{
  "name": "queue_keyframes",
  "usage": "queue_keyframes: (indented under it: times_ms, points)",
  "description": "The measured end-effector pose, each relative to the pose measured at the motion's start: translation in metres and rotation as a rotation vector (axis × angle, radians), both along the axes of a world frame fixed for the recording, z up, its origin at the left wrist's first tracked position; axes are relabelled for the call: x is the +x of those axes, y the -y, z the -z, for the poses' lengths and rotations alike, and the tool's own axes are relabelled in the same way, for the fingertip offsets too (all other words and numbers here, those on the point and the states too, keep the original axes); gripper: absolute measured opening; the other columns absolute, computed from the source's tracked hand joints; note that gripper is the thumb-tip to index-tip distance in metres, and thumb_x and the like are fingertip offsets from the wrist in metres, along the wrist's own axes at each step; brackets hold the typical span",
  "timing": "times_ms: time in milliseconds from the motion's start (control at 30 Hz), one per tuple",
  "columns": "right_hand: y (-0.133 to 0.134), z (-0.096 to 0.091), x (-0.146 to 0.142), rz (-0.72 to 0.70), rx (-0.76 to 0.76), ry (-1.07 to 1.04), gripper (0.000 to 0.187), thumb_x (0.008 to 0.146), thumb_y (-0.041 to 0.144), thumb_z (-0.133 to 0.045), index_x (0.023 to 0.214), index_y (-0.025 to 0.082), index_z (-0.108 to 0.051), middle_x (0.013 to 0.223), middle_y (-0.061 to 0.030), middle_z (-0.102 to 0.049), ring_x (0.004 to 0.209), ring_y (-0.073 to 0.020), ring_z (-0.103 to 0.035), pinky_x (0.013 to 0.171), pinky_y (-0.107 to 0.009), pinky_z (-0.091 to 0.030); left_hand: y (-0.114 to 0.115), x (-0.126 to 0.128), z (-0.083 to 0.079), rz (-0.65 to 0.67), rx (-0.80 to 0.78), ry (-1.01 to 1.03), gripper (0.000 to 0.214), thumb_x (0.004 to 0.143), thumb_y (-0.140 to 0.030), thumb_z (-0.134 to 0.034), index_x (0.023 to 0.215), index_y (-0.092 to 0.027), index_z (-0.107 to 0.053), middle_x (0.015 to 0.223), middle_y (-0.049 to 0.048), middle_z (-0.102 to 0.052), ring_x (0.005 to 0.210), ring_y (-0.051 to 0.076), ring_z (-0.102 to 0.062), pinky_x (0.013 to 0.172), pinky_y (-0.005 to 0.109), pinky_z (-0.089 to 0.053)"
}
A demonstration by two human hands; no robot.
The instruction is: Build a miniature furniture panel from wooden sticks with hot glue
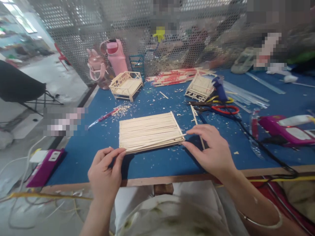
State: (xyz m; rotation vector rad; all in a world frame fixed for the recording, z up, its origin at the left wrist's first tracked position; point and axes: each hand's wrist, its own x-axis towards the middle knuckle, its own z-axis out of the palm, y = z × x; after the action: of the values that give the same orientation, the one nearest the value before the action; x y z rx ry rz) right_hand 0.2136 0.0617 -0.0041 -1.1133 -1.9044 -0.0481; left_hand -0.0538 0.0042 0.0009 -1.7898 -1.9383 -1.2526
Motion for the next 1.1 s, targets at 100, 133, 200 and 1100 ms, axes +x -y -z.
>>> queue_keyframes:
  times_ms: [100,133,200,1100]
  points:
    - [0.001,0.006,0.006,-0.012,-0.067,-0.072,0.01,0.086,0.025,-0.06,0.095,0.022,-0.065,0.09,-0.0069,-0.071,0.089,-0.0222,-0.066,0.08,-0.038,-0.054,-0.001,-0.002,-0.002,0.009,-0.008,-0.05,0.019,0.087,-0.034,-0.06,0.081,-0.022,-0.074,0.077,0.0026,-0.064,0.07,0.015,-0.062,0.064,0.027,-0.05]
    - [0.001,0.008,0.007,-0.024,-0.078,-0.08,0.012,0.087,0.023,-0.059,0.097,0.021,-0.066,0.092,-0.0073,-0.072,0.09,-0.0215,-0.066,0.08,-0.037,-0.054,-0.001,-0.003,-0.003,0.012,-0.023,-0.064,0.02,0.087,-0.034,-0.059,0.081,-0.022,-0.074,0.077,0.0028,-0.064,0.07,0.015,-0.062,0.064,0.027,-0.049]
    - [0.0,0.008,0.005,-0.046,-0.092,-0.1,0.016,0.089,0.021,-0.056,0.101,0.02,-0.067,0.095,-0.0077,-0.073,0.091,-0.0206,-0.067,0.081,-0.035,-0.055,-0.001,-0.004,-0.005,0.021,-0.058,-0.09,0.021,0.088,-0.035,-0.057,0.082,-0.024,-0.073,0.079,0.0027,-0.063,0.071,0.016,-0.062,0.062,0.027,-0.049]
    - [0.009,0.007,-0.004,0.042,-0.092,-0.05,0.018,0.091,0.028,-0.054,0.081,0.021,-0.067,0.08,-0.0026,-0.074,0.077,-0.0175,-0.07,0.069,-0.027,-0.054,0.011,-0.003,0.002,-0.001,-0.077,0.175,0.011,0.081,-0.026,-0.064,0.081,-0.021,-0.073,0.079,0.0005,-0.075,0.075,0.014,-0.067,0.071,0.024,-0.053]
